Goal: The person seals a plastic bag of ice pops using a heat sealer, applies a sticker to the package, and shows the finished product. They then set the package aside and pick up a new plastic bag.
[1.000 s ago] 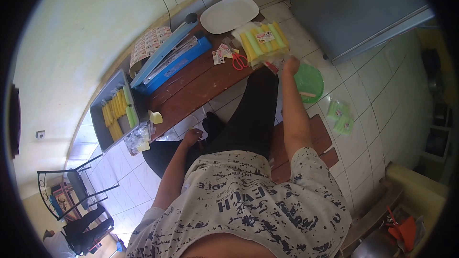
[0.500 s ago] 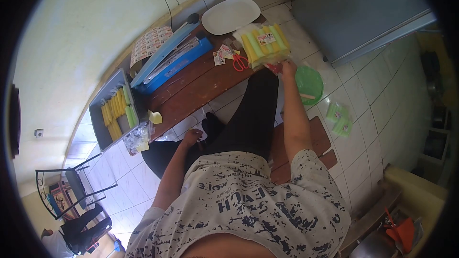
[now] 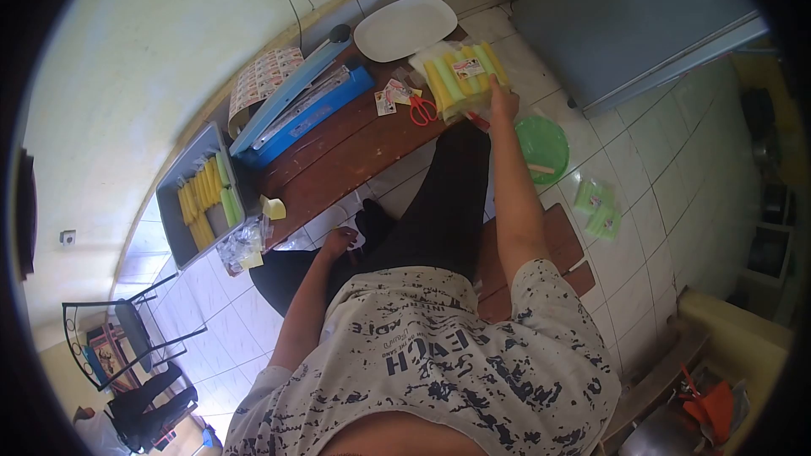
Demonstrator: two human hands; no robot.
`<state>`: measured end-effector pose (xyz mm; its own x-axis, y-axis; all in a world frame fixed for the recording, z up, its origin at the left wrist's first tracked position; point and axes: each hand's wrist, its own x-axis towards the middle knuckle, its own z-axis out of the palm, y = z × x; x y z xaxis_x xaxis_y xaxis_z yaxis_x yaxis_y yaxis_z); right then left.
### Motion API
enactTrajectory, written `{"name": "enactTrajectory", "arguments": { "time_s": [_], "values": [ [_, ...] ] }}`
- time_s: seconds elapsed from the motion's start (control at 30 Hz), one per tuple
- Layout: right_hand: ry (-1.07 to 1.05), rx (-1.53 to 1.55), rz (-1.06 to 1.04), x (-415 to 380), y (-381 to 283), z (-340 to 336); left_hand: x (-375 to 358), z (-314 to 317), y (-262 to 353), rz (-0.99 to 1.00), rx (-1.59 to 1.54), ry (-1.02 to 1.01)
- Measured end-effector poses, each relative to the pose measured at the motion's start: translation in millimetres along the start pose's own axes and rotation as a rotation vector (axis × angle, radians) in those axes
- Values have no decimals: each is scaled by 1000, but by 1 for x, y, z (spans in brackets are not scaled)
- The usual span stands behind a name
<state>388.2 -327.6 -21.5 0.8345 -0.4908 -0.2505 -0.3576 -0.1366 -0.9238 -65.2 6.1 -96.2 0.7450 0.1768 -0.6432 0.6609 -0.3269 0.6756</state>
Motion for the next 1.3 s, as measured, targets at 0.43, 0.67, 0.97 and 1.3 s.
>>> {"name": "enactTrajectory", "arguments": {
  "time_s": [0.43,0.67,0.97,1.3],
  "values": [
    [-516,19,230,1,-62,-29,-1,-1,0,4,-68,21],
    [-323,424,269,0,-44,2,-10,-4,16,-4,-16,21],
    [-40,344,161,-30,-55,16,-11,-6,16,27,12,-13],
    [-180,389,-46,-37,-54,16,-6,-5,10,24,46,-41]
  ]
}}
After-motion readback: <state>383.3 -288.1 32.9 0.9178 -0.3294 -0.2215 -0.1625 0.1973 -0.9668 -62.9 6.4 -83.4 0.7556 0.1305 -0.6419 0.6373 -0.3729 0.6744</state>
